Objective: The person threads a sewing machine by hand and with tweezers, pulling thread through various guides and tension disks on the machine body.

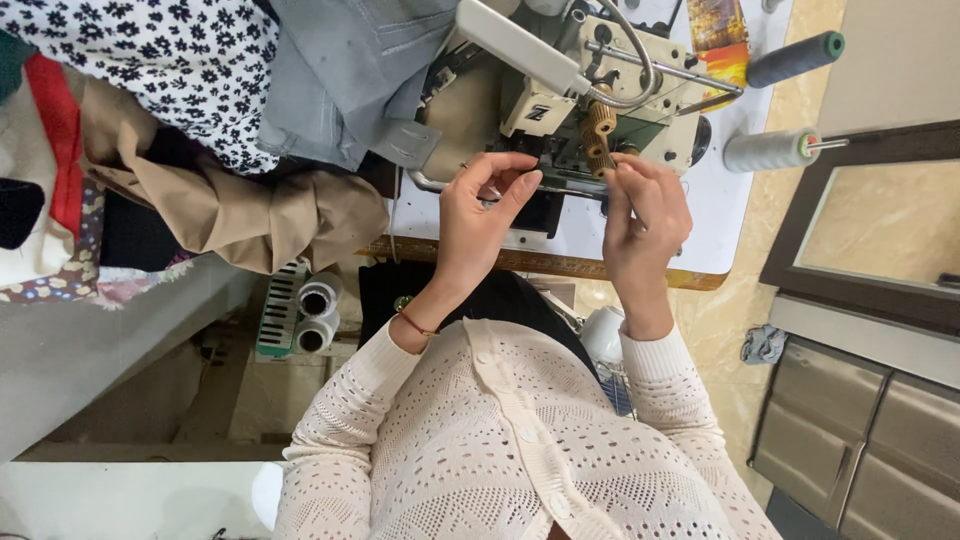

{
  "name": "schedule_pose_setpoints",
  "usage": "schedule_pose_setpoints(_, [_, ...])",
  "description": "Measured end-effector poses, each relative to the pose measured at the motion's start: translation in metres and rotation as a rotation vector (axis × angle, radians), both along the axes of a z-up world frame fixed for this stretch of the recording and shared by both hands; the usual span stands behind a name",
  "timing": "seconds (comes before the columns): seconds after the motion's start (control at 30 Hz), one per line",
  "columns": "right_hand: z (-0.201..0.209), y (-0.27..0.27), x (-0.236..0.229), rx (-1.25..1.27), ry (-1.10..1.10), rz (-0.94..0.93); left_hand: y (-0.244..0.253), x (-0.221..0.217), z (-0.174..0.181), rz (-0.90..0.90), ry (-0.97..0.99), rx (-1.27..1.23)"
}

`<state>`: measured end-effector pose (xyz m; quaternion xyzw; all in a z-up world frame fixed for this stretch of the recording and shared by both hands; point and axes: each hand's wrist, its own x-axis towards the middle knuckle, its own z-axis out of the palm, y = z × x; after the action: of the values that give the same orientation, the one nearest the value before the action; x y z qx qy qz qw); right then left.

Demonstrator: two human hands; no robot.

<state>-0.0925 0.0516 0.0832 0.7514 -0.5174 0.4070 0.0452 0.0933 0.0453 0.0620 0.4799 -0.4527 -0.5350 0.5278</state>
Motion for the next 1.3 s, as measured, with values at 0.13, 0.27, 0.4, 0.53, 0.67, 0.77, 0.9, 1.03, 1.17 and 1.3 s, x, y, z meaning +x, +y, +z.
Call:
schedule_pose_setpoints(0.13, [-0.010,-0.003,-0.015,-0.028,0.080,0.008,0.002,0.001,-0.002,0.010,-0.009,-0.010])
schedule_pose_setpoints(0.27, [-0.007,-0.008,-0.022,-0.026,0.170,0.054,0.004,0.001,-0.003,-0.004,0.001,-0.006])
schedule_pose_setpoints(0.4, [-0.001,-0.010,-0.023,0.008,0.205,0.077,0.006,0.001,-0.005,-0.014,0.010,0.002])
schedule_pose_setpoints(0.53, [-0.001,-0.013,-0.025,0.015,0.209,0.100,0.007,0.002,-0.006,-0.011,0.017,0.003])
schedule_pose_setpoints(0.67, [-0.003,-0.015,-0.027,0.026,0.186,0.113,0.007,0.002,-0.006,-0.010,0.021,-0.001])
schedule_pose_setpoints(0.77, [-0.006,-0.016,-0.029,0.036,0.148,0.112,0.007,0.001,-0.007,-0.009,0.029,-0.001])
schedule_pose_setpoints(0.9, [-0.007,-0.015,-0.028,0.038,0.087,0.094,0.007,0.000,-0.010,-0.013,0.018,-0.005])
schedule_pose_setpoints(1.03, [-0.007,-0.014,-0.029,0.043,0.059,0.080,0.007,0.000,-0.011,-0.014,0.019,-0.001])
schedule_pose_setpoints(1.17, [-0.003,-0.013,-0.028,0.067,0.000,0.077,0.007,-0.002,-0.011,-0.014,0.020,0.006])
schedule_pose_setpoints(1.3, [-0.002,-0.013,-0.028,0.102,-0.072,0.070,0.007,-0.003,-0.012,-0.015,0.015,0.008])
